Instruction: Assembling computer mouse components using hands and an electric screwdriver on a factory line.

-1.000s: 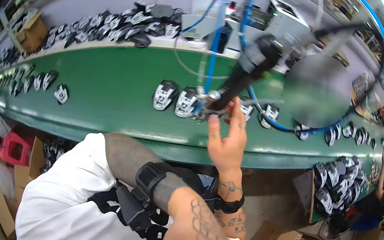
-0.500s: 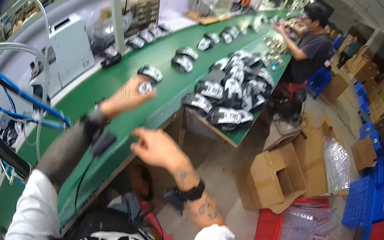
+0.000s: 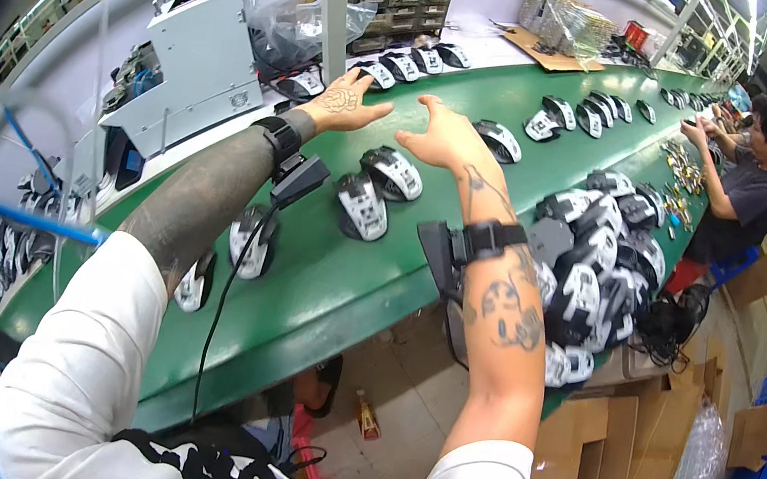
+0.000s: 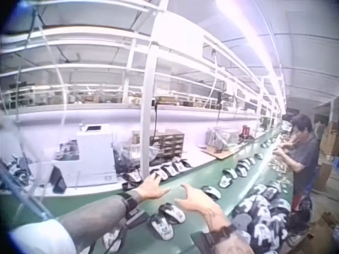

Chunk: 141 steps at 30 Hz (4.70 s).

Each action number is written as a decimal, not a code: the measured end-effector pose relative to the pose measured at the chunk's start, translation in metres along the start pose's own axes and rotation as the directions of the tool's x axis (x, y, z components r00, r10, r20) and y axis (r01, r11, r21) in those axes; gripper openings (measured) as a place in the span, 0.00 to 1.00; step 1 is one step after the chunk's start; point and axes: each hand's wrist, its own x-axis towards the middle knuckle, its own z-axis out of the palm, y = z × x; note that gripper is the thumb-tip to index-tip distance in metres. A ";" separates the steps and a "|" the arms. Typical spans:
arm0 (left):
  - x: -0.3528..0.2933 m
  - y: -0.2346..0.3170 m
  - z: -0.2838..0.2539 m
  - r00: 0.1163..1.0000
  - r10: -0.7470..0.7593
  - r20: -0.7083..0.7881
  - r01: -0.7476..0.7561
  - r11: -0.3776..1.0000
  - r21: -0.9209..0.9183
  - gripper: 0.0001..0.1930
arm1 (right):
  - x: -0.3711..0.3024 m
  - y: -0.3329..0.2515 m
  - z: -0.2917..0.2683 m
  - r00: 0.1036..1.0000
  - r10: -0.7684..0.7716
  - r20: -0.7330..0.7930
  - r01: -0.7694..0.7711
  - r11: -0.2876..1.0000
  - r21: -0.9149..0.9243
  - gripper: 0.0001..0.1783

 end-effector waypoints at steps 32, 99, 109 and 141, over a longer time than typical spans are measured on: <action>0.154 -0.073 0.084 0.991 0.126 -0.042 -0.103 0.930 0.353 0.31 | 0.354 0.171 0.073 0.997 -0.064 -0.029 0.049 0.926 -0.375 0.44; -0.053 -0.082 0.028 0.949 0.313 0.025 -0.306 0.940 -0.148 0.18 | 0.155 -0.001 0.098 0.950 0.245 0.193 -0.178 0.934 -0.311 0.52; -0.133 -0.141 -0.020 0.994 0.100 -0.041 -0.105 0.980 -0.168 0.17 | 0.112 -0.097 0.145 0.952 0.241 0.188 -0.179 0.939 -0.295 0.52; -0.524 -0.055 -0.132 0.891 0.192 0.411 -0.018 0.920 -0.392 0.20 | 0.111 -0.235 0.257 0.757 -0.617 -0.214 0.526 0.770 -0.361 0.09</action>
